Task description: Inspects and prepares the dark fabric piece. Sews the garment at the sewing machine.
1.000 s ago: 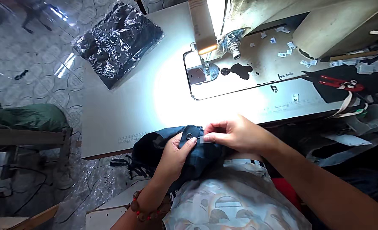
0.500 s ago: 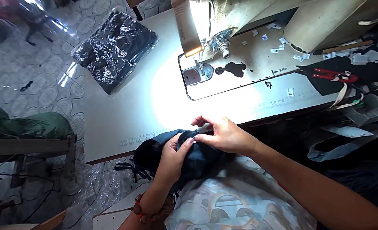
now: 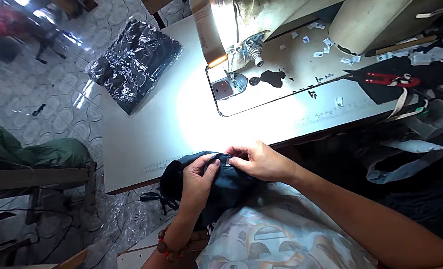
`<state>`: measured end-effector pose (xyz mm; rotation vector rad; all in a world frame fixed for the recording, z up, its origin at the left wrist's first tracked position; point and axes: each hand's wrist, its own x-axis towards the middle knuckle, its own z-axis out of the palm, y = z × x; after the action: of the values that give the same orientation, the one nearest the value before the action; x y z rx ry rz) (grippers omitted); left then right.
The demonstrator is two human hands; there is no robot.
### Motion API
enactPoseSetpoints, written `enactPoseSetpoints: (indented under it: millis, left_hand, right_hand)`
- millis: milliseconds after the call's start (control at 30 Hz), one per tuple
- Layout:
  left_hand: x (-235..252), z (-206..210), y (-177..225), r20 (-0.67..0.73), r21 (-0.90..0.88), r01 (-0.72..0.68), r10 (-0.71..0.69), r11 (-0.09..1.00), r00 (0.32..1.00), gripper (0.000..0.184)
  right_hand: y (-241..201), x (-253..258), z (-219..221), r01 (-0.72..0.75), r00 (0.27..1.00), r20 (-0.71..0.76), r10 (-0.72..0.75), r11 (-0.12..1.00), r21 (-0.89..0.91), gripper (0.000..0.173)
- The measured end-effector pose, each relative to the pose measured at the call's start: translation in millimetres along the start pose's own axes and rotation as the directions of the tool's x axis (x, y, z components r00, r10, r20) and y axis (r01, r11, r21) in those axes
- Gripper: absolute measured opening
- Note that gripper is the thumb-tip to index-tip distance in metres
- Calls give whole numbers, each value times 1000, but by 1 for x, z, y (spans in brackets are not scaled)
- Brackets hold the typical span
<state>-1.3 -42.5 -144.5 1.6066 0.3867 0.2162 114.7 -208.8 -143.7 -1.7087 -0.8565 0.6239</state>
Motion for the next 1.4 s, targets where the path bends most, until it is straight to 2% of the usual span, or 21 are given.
enactPoseSetpoints:
  millis: [200, 367, 600, 767, 1000, 1200, 1400]
  left_hand:
    - [1, -1, -3, 10, 72, -125, 125, 990, 992, 14]
    - [1, -1, -4, 10, 76, -149, 149, 986, 989, 13]
    - [4, 0, 1, -7, 113, -51, 52, 992, 999, 10]
    - [7, 0, 1, 39, 127, -33, 28, 991, 999, 14]
    - [13, 5, 1, 18, 122, 26, -28, 992, 999, 8]
    - [15, 6, 3, 23, 36, 141, -142, 989, 990, 10]
    - [16, 6, 1, 51, -1, 156, -155, 988, 987, 6]
  right_hand:
    - [-3, 1, -2, -10, 1000, 16, 10, 1000, -1, 9]
    - [-1, 1, 0, -1, 1000, 3, 1, 1000, 14, 10]
    - [-1, 0, 5, -32, 999, -40, 34, 998, 45, 12]
    - [-1, -1, 7, -57, 997, -45, 59, 997, 54, 13]
    - [3, 0, 11, -47, 992, -113, 55, 996, 73, 13]
    - [4, -2, -4, -80, 997, 23, 77, 985, 154, 9]
    - [4, 1, -10, -92, 995, 29, 91, 994, 64, 14]
